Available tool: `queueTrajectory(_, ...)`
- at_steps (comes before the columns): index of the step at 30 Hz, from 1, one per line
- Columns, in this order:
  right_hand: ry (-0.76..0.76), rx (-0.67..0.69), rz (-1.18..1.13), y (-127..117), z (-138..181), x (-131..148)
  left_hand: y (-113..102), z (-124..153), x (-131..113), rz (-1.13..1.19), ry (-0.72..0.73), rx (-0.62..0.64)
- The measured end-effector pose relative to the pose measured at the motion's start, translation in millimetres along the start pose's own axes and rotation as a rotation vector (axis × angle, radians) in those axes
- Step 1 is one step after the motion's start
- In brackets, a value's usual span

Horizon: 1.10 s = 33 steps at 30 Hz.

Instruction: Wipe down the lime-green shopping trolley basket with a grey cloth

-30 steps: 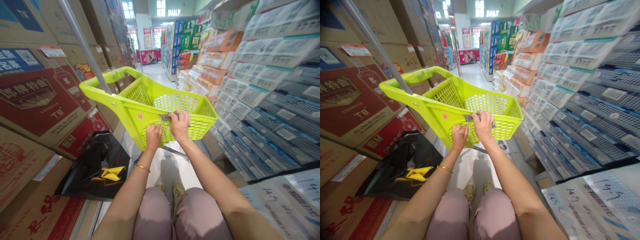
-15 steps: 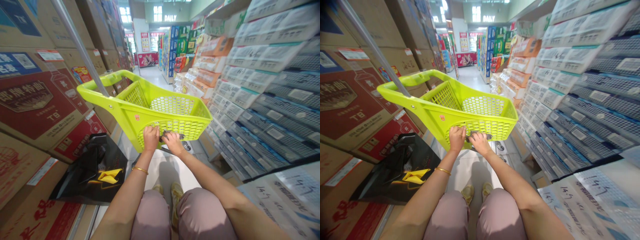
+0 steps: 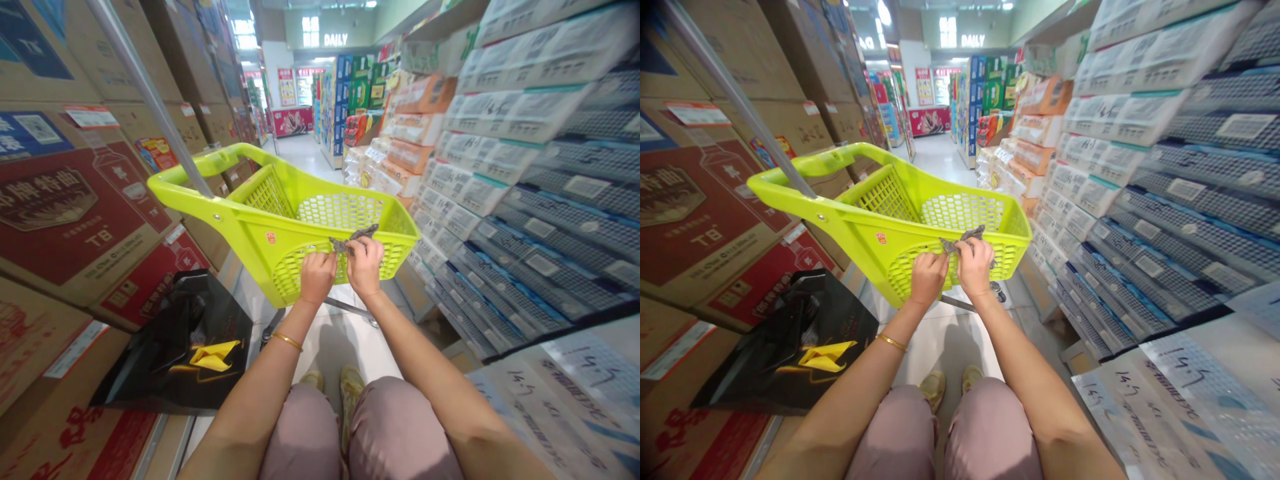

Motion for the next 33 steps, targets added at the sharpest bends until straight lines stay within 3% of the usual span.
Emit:
queueTrajectory(5, -0.022, 0.039, 0.010, -1, -5, -1, 12, -15, -15, -0.054, 0.007, 0.054)
queueTrajectory(12, -0.117, 0.096, 0.104, 14, -9, 2, 18, -15, -11, -0.056, 0.010, 0.012)
queueTrajectory(19, -0.051, 0.084, 0.106, 32, 25, -13, 18, -13, -6, -0.054, 0.043, 0.045)
queueTrajectory(27, -0.208, 0.304, 0.117, 50, 63, -13, 14, -8, -6, -0.080, 0.059, -0.032)
queueTrajectory(30, -0.195, 0.272, 0.110, 42, 51, -11, 15, -4, -6, -0.088, 0.051, -0.078)
queueTrajectory(33, -0.133, 0.129, 0.108, 23, 23, -7, 16, -3, -6, -0.080, 0.034, -0.088)
Point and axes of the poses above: each hand's wrist, its own z-axis away from the middle knuckle, its own y-axis out of the palm, x = y × z, the point moved 9 cm from there along -z, towards the middle knuckle, and after that the axes turned 4 degrees about -z, right-handed, at the moved point
